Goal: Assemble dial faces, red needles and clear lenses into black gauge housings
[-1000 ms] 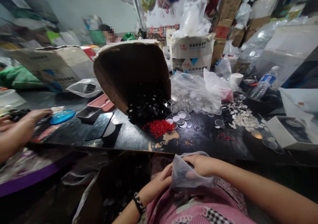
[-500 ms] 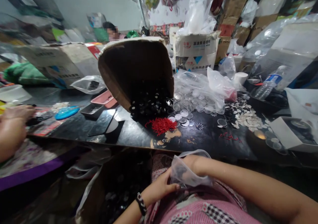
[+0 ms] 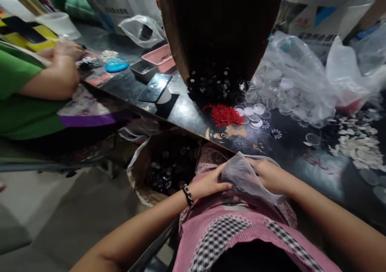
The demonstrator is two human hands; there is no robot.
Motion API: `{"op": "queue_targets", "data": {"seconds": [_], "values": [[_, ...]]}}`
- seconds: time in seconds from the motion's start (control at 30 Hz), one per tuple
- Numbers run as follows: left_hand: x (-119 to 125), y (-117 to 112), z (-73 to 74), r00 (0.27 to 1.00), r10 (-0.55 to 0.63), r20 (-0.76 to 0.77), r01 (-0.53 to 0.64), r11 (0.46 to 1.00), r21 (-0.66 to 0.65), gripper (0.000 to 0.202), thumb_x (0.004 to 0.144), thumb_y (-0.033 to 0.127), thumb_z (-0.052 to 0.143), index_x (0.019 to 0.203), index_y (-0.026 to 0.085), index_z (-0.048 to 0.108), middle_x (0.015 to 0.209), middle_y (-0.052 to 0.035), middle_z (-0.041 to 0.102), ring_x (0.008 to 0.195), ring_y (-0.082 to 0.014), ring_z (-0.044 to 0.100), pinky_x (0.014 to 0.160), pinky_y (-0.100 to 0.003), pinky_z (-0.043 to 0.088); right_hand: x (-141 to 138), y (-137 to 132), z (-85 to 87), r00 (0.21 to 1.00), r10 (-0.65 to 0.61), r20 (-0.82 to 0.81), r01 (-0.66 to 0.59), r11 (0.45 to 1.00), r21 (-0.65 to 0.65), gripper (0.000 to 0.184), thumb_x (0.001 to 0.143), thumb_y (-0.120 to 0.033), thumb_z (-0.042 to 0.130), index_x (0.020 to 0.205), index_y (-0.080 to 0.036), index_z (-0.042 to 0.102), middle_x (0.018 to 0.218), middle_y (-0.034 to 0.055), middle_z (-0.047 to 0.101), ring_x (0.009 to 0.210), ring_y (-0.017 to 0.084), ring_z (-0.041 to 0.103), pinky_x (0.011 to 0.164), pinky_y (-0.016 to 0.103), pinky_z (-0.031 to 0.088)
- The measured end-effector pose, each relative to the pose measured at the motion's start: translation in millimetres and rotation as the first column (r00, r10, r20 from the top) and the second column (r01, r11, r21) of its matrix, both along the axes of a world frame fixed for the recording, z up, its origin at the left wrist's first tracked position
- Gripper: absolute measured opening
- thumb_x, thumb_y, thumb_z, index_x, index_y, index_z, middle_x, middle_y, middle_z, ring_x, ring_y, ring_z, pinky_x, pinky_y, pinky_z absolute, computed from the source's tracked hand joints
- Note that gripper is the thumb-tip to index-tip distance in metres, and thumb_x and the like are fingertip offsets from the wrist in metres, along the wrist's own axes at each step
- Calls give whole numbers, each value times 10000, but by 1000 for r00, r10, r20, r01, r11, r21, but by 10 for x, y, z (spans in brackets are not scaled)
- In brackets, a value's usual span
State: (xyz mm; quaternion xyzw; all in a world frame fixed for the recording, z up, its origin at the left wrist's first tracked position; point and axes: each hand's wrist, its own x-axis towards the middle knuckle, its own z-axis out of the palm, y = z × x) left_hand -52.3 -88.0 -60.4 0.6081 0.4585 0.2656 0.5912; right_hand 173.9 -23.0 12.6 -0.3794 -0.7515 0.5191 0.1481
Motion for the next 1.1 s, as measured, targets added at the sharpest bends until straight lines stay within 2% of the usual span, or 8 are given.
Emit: {"op": "queue_targets", "data": {"seconds": [0.17,0.3,0.47,0.63,0.73,0.8,0.93,1.1], "values": [[59,-6,132,1000,16,-8,-16,999,39,820,826,445,634,1507,190,256,1542,-105,375,1401,-274,363,1168,-422,252,149,-85,230,997,-72,37,72,997,-9,401,800,-328,631,1176,-187,631,1148,76,688,1035,244,645,947,381,483],[202,15,200,1000,-6,-25,8,998,70,581,907,449,499,1435,220,414,1487,-73,466,1382,-257,400,1166,-406,257,185,-195,56,966,-258,2,256,961,-106,435,795,-333,637,1188,-155,582,1145,88,676,1018,227,641,929,376,494],[342,22,236,999,-10,-46,13,997,79,512,929,419,461,1401,220,468,1451,-60,512,1402,-240,371,1185,-404,215,77,-338,-111,964,-264,17,265,960,-96,575,743,-334,706,1263,-161,532,1123,87,668,992,235,639,911,391,490],[233,82,228,999,52,-4,-51,997,53,611,876,443,560,1426,215,426,1489,-72,465,1415,-255,345,1181,-407,229,181,-315,295,966,-260,15,260,965,-24,468,771,-262,678,1223,-207,572,1114,43,664,949,199,637,877,335,486],[142,130,194,987,156,47,-158,987,36,663,869,469,555,1449,206,367,1466,-113,487,1363,-272,429,1132,-424,329,387,-84,550,910,-415,-14,415,908,55,478,775,-309,692,1225,-218,555,1086,38,667,908,190,647,808,301,509],[114,189,197,969,235,78,-238,971,33,669,868,477,545,1446,201,350,1425,-138,523,1308,-274,497,1077,-421,403,515,173,577,845,-535,-22,534,838,114,522,784,-348,687,1255,-199,518,1104,60,663,945,202,648,809,302,518],[114,386,332,927,362,103,-367,929,41,623,836,501,572,1364,197,445,1226,-128,646,1110,-257,635,916,-386,523,634,784,341,795,-603,65,585,790,182,530,803,-278,670,1278,-123,493,1134,112,659,963,196,649,844,316,525],[43,583,516,902,430,44,-432,899,74,354,754,511,665,860,174,662,822,-37,677,760,-194,643,700,-295,537,556,1253,98,796,-582,165,532,803,270,572,704,-264,790,1228,-152,589,1139,123,662,1061,261,611,970,431,457]]}}
